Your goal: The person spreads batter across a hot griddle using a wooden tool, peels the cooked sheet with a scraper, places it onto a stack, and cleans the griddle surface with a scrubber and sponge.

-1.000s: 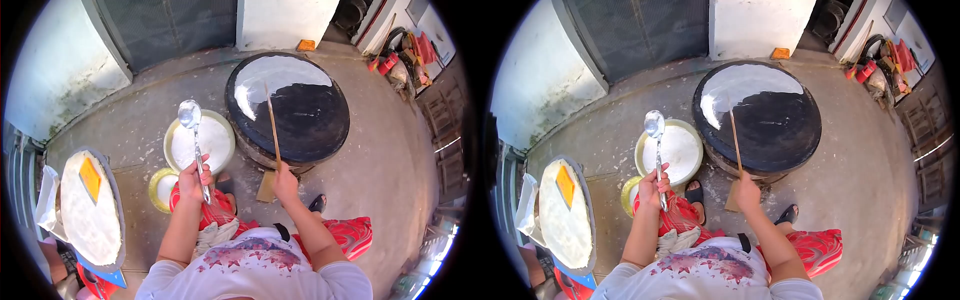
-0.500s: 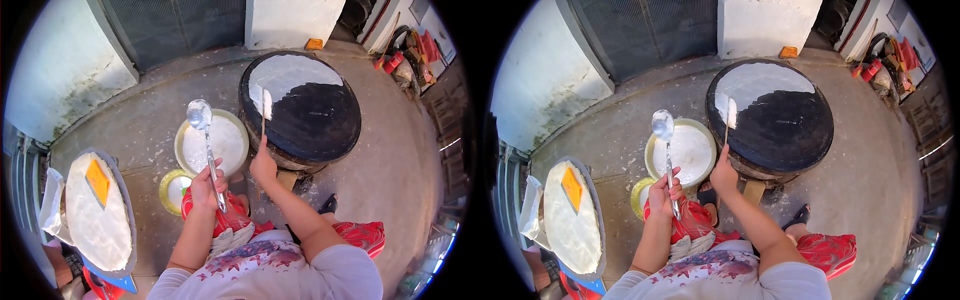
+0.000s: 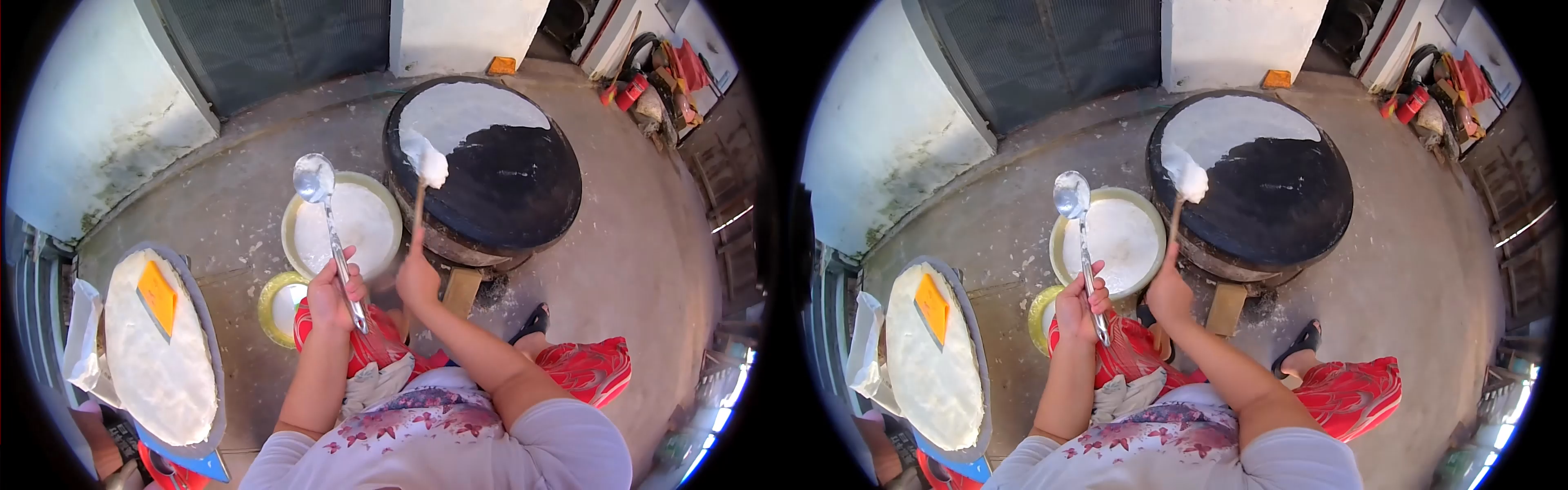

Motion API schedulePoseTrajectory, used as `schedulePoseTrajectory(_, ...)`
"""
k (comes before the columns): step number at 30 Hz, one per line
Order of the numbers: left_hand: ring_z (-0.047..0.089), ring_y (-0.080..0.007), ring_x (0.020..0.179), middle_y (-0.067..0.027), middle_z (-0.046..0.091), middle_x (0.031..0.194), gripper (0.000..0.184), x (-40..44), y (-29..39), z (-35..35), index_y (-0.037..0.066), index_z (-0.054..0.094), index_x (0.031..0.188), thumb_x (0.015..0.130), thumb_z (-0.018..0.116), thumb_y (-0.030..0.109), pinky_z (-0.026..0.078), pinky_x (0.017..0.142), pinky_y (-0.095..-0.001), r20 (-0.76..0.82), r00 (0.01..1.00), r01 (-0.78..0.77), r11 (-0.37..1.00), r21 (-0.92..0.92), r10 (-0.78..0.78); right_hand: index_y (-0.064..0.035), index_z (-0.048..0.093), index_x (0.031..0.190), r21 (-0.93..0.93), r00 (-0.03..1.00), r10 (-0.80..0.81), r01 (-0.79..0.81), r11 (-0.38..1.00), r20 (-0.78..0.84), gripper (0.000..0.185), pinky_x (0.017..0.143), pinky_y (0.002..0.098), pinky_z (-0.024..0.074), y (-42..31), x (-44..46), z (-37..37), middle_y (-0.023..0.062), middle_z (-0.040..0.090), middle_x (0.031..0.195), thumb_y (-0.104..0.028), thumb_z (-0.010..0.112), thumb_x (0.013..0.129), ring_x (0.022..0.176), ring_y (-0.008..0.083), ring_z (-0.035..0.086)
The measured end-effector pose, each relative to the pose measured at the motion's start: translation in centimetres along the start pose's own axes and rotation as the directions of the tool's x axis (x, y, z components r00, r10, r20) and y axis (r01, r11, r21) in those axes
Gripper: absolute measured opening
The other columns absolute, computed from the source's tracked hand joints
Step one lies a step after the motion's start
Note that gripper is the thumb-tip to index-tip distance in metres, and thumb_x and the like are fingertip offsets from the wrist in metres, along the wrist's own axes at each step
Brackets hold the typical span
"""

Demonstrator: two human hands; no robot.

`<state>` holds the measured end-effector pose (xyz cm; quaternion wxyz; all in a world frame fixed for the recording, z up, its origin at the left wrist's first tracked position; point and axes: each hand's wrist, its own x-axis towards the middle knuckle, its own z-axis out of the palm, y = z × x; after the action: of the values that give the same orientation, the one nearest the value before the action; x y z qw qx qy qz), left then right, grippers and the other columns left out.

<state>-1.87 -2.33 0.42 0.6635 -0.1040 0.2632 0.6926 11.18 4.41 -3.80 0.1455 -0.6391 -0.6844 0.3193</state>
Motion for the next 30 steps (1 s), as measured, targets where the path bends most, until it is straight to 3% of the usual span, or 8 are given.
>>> schedulePoseTrajectory(3, 0.039, -0.0133, 0.049, -0.0078, 0.048, 0.068, 0.032, -0.2, -0.2, 0.4, -0.002, 0.046, 0.108, 0.090, 0.032, 0.021, 0.033, 0.041, -0.0250, -0.003, 1.000, 0.002, 1.000, 0.016, -0.002, -0.0040, 0.001, 0.136, -0.196, 0.991, -0.084, 0.063, 0.979, -0.100, 0.072, 0.061, 0.0439, 0.0458, 0.5, 4.8, 3.6, 0.0219, 0.059, 0.084, -0.010, 0.043, 0.076, 0.070, 0.0367, 0.059)
schedulePoseTrajectory(9, 0.039, -0.0128, 0.049, -0.0068, 0.048, 0.069, 0.030, 0.3, 0.2, -0.2, -0.001, 0.047, 0.107, 0.090, 0.032, 0.019, 0.033, 0.041, -0.0244, 0.020, 1.000, 0.018, 0.998, 0.054, -0.019, -0.0086, 0.002, 0.136, -0.007, 0.984, 0.001, -0.002, 1.000, -0.180, 0.075, 0.061, 0.0454, 0.0443, 3.4, 0.3, 0.5, 0.0224, 0.059, 0.082, -0.009, 0.044, 0.075, 0.070, 0.0376, 0.058)
schedulePoseTrajectory(11, 0.039, -0.0126, 0.050, -0.0067, 0.048, 0.070, 0.031, 0.2, 0.1, -0.3, -0.002, 0.047, 0.107, 0.090, 0.032, 0.020, 0.032, 0.041, -0.0244, 0.009, 0.999, -0.043, 0.995, 0.090, 0.042, -0.0083, 0.002, 0.136, 0.028, 0.997, 0.036, -0.034, 0.999, -0.063, 0.074, 0.061, 0.0454, 0.0442, 2.1, -1.9, 0.2, 0.0225, 0.059, 0.081, -0.008, 0.043, 0.075, 0.069, 0.0376, 0.058)
schedulePoseTrajectory(16, 0.039, -0.0134, 0.051, -0.0082, 0.048, 0.070, 0.032, 0.1, -0.1, -0.5, -0.004, 0.046, 0.108, 0.090, 0.031, 0.018, 0.032, 0.042, -0.0249, 0.016, 1.000, -0.014, 0.995, 0.094, 0.013, -0.0063, 0.003, 0.136, -0.104, 0.978, 0.036, -0.059, 0.993, -0.207, 0.073, 0.059, 0.0449, 0.0447, 2.6, 2.5, 2.1, 0.0225, 0.058, 0.076, -0.008, 0.043, 0.075, 0.068, 0.0358, 0.059)
schedulePoseTrajectory(21, 0.038, -0.0129, 0.051, -0.0079, 0.047, 0.070, 0.031, 0.2, -0.3, 0.0, -0.004, 0.046, 0.107, 0.090, 0.031, 0.018, 0.032, 0.042, -0.0242, 0.012, 0.999, -0.038, 0.990, 0.134, 0.036, -0.0033, 0.003, 0.135, 0.012, 0.991, 0.070, -0.069, 0.998, -0.116, 0.075, 0.061, 0.0434, 0.0454, 4.8, -2.6, -0.8, 0.0223, 0.057, 0.081, -0.010, 0.048, 0.076, 0.071, 0.0361, 0.058)
schedulePoseTrajectory(23, 0.038, -0.0126, 0.051, -0.0072, 0.046, 0.071, 0.031, 0.2, -0.4, 0.1, -0.004, 0.046, 0.106, 0.090, 0.031, 0.018, 0.032, 0.042, -0.0236, 0.019, 0.998, -0.059, 0.991, 0.121, 0.057, -0.0032, 0.001, 0.135, 0.019, 0.994, -0.056, 0.058, 0.998, -0.090, 0.077, 0.062, 0.0438, 0.0455, 4.1, -3.1, 0.2, 0.0224, 0.057, 0.082, -0.009, 0.048, 0.075, 0.070, 0.0364, 0.058)
schedulePoseTrajectory(24, 0.038, -0.0123, 0.051, -0.0070, 0.046, 0.071, 0.031, 0.0, -0.5, 0.3, -0.004, 0.046, 0.105, 0.090, 0.031, 0.018, 0.032, 0.042, -0.0233, 0.005, 0.998, -0.069, 0.987, 0.142, 0.069, -0.0068, -0.001, 0.136, -0.099, 0.998, -0.061, 0.058, 0.993, -0.029, 0.076, 0.066, 0.0453, 0.0450, 4.3, -1.9, 1.4, 0.0250, 0.057, 0.083, -0.006, 0.043, 0.075, 0.075, 0.0377, 0.058)
schedulePoseTrajectory(30, 0.038, -0.0121, 0.051, -0.0073, 0.046, 0.071, 0.030, 0.4, -0.6, 0.3, -0.005, 0.045, 0.105, 0.090, 0.031, 0.017, 0.032, 0.042, -0.0233, 0.004, 0.997, -0.074, 0.986, 0.152, 0.074, -0.0040, 0.001, 0.136, -0.084, 0.989, 0.030, -0.043, 0.996, -0.148, 0.074, 0.061, 0.0428, 0.0461, 7.5, -2.3, -2.1, 0.0226, 0.057, 0.081, -0.006, 0.044, 0.075, 0.070, 0.0351, 0.058)
